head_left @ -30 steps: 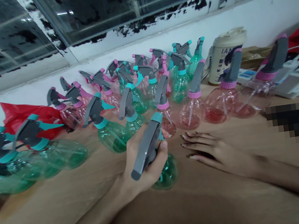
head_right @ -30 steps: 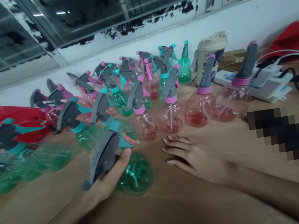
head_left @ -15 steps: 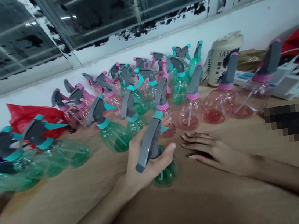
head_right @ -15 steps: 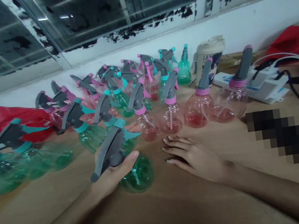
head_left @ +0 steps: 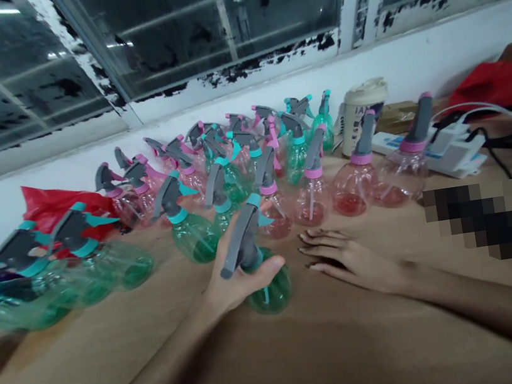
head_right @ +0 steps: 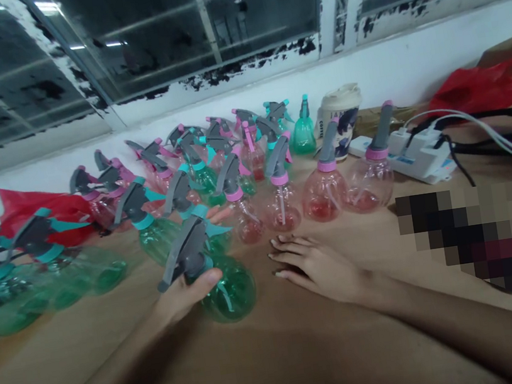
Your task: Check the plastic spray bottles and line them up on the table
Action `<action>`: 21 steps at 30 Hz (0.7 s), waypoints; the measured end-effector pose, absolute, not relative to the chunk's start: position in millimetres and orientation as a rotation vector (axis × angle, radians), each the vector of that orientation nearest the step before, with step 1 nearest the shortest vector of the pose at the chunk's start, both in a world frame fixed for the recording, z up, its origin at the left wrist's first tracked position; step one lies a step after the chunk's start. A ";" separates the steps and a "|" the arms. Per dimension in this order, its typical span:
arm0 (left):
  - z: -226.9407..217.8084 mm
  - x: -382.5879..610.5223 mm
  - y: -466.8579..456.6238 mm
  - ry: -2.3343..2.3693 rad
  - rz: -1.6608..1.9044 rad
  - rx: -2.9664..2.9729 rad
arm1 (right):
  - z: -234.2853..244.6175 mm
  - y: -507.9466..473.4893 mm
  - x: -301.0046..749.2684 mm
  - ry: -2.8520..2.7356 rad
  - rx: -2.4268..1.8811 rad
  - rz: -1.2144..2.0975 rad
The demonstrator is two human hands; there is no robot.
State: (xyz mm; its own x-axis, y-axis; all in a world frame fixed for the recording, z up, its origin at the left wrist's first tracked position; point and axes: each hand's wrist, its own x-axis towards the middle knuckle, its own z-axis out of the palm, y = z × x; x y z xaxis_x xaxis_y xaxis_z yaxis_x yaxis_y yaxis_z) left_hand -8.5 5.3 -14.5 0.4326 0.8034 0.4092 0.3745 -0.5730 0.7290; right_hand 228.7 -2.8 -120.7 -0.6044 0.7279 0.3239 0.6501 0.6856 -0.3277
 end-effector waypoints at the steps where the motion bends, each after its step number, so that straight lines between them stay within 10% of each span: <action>1: -15.9 -9.0 5.3 0.976 1.047 2.094 | -121.0 -2.7 228.4 -2.460 -1.068 0.239; 21: -47.5 -25.0 -35.2 1.455 1.306 2.019 | -117.9 -1.6 226.7 -2.482 -1.059 0.131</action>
State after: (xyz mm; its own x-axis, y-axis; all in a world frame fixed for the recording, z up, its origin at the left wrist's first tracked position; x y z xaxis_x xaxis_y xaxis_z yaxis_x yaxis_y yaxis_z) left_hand -25.0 -35.2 -47.5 0.0584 0.8748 0.4809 0.5724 -0.4241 0.7018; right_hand 226.7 -1.6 -117.9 -0.6119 0.7067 0.3550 0.6654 0.7027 -0.2519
